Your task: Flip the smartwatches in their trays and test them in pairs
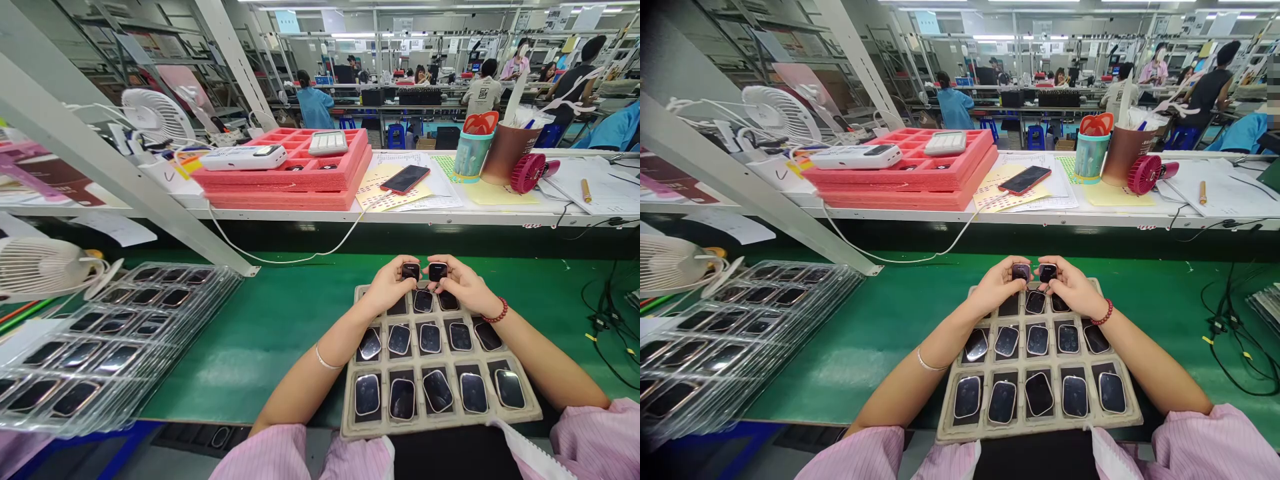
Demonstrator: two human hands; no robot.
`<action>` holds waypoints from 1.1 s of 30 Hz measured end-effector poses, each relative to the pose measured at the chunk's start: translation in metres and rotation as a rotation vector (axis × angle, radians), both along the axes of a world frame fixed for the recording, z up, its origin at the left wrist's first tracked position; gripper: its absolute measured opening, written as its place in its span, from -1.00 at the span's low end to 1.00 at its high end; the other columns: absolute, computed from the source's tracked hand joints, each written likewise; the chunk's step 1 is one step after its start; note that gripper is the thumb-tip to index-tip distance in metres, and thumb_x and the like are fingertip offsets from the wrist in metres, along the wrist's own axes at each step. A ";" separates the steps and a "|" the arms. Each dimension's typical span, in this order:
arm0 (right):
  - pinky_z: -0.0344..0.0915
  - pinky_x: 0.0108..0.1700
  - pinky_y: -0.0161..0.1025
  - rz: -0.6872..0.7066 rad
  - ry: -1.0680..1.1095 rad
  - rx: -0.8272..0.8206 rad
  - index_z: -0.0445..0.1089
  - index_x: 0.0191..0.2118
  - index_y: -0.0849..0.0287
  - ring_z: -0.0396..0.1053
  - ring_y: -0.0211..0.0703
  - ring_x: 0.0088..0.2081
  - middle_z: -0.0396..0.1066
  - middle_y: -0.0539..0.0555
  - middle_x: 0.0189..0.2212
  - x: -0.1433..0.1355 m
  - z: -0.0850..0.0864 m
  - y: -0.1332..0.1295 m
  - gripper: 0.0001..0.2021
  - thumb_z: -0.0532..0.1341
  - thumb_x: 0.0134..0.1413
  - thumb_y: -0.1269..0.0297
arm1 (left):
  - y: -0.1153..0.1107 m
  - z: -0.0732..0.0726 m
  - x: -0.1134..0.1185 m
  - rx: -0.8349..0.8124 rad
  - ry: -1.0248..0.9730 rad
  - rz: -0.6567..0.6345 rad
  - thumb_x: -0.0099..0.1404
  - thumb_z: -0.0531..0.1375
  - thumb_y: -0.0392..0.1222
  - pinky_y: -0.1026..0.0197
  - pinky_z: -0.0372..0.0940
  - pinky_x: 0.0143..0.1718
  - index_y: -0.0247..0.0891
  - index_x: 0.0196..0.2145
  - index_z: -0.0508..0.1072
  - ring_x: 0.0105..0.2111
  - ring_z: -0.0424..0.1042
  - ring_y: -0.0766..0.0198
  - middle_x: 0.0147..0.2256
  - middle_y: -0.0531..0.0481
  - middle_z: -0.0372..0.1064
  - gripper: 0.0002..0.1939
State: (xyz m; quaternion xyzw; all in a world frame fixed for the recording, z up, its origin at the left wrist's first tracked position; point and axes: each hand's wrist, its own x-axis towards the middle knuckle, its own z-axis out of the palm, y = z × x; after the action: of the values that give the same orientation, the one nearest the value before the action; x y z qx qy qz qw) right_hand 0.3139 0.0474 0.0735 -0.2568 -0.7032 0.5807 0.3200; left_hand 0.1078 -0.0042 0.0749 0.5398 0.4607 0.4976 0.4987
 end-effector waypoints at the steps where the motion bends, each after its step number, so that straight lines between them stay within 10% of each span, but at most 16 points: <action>1: 0.51 -0.17 -0.17 -0.001 -0.001 0.000 0.23 0.14 0.15 0.55 -0.19 -0.21 0.47 0.21 0.00 0.000 0.000 0.000 -0.57 0.18 0.13 0.36 | 0.000 0.000 0.000 -0.002 -0.005 -0.001 0.06 0.20 -0.36 0.19 0.39 -0.17 -0.27 -0.06 0.35 -0.28 0.46 0.30 -0.23 -0.03 0.45 -0.57; 26: 0.50 -0.15 -0.17 0.010 0.016 -0.018 0.23 0.15 0.14 0.54 -0.19 -0.21 0.44 0.20 0.01 -0.001 -0.003 0.004 -0.56 0.18 0.13 0.37 | 0.001 0.006 -0.001 -0.028 0.020 0.040 0.03 0.21 -0.35 0.19 0.38 -0.17 -0.28 -0.09 0.37 -0.32 0.46 0.30 -0.26 -0.01 0.46 -0.58; 33: 0.43 -0.33 -0.40 0.003 0.025 -0.121 0.22 0.11 0.13 0.50 -0.32 -0.32 0.43 0.06 -0.11 -0.016 -0.005 -0.001 -0.51 0.13 0.04 0.60 | -0.009 0.010 -0.006 -0.058 0.193 0.038 0.08 0.33 -0.08 0.09 0.42 -0.02 -0.24 -0.05 0.40 -0.10 0.54 0.07 -0.12 -0.11 0.54 -0.53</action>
State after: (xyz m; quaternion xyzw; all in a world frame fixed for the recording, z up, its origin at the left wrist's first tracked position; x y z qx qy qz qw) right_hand 0.2976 0.0468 0.0686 -0.2676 -0.6633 0.6255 0.3117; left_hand 0.1015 -0.0127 0.0847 0.5617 0.5308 0.4393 0.4580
